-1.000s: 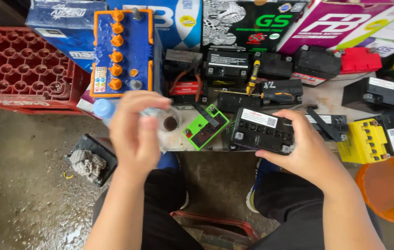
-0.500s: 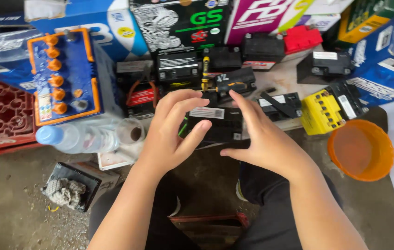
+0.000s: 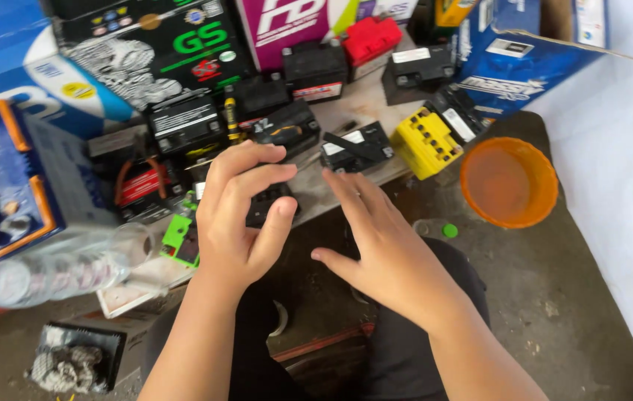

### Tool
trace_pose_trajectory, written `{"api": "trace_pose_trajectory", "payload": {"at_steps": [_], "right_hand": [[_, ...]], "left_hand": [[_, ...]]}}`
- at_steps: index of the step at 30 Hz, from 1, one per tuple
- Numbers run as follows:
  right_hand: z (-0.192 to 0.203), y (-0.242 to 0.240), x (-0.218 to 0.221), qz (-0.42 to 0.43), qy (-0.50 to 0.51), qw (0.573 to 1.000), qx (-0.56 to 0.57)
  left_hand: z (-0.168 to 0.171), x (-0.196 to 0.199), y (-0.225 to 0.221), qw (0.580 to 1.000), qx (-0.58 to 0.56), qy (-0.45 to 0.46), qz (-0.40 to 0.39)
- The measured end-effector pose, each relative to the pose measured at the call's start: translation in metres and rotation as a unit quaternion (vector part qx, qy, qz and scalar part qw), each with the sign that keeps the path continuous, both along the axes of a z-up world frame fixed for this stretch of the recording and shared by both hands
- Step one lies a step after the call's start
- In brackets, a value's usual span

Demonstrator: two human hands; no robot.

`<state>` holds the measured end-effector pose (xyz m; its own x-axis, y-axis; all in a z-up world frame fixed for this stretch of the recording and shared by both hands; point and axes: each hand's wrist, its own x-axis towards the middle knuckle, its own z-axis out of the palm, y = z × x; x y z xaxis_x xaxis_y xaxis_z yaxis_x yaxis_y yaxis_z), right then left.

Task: Cleaning and organizing small lead-acid batteries using a cloth.

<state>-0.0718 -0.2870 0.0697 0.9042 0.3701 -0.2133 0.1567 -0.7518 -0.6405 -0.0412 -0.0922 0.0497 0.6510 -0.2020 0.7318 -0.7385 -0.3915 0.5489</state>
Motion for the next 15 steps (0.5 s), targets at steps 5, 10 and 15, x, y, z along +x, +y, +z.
{"api": "trace_pose_trajectory", "payload": {"at_steps": [5,10,15], "right_hand": [[-0.031,-0.034,-0.047,-0.027,-0.146,0.988,0.046],[-0.052,-0.047,-0.086,-0.078,-0.154,0.981,0.083],[-0.059,-0.056,-0.089,-0.039,-0.102,0.990,0.092]], "left_hand": [[0.000,0.000,-0.036,0.997,0.005,-0.016,-0.076],[-0.007,0.004,-0.065,0.993,-0.010,-0.013,-0.120],[-0.011,0.007,-0.078,0.989,-0.006,0.008,-0.147]]}}
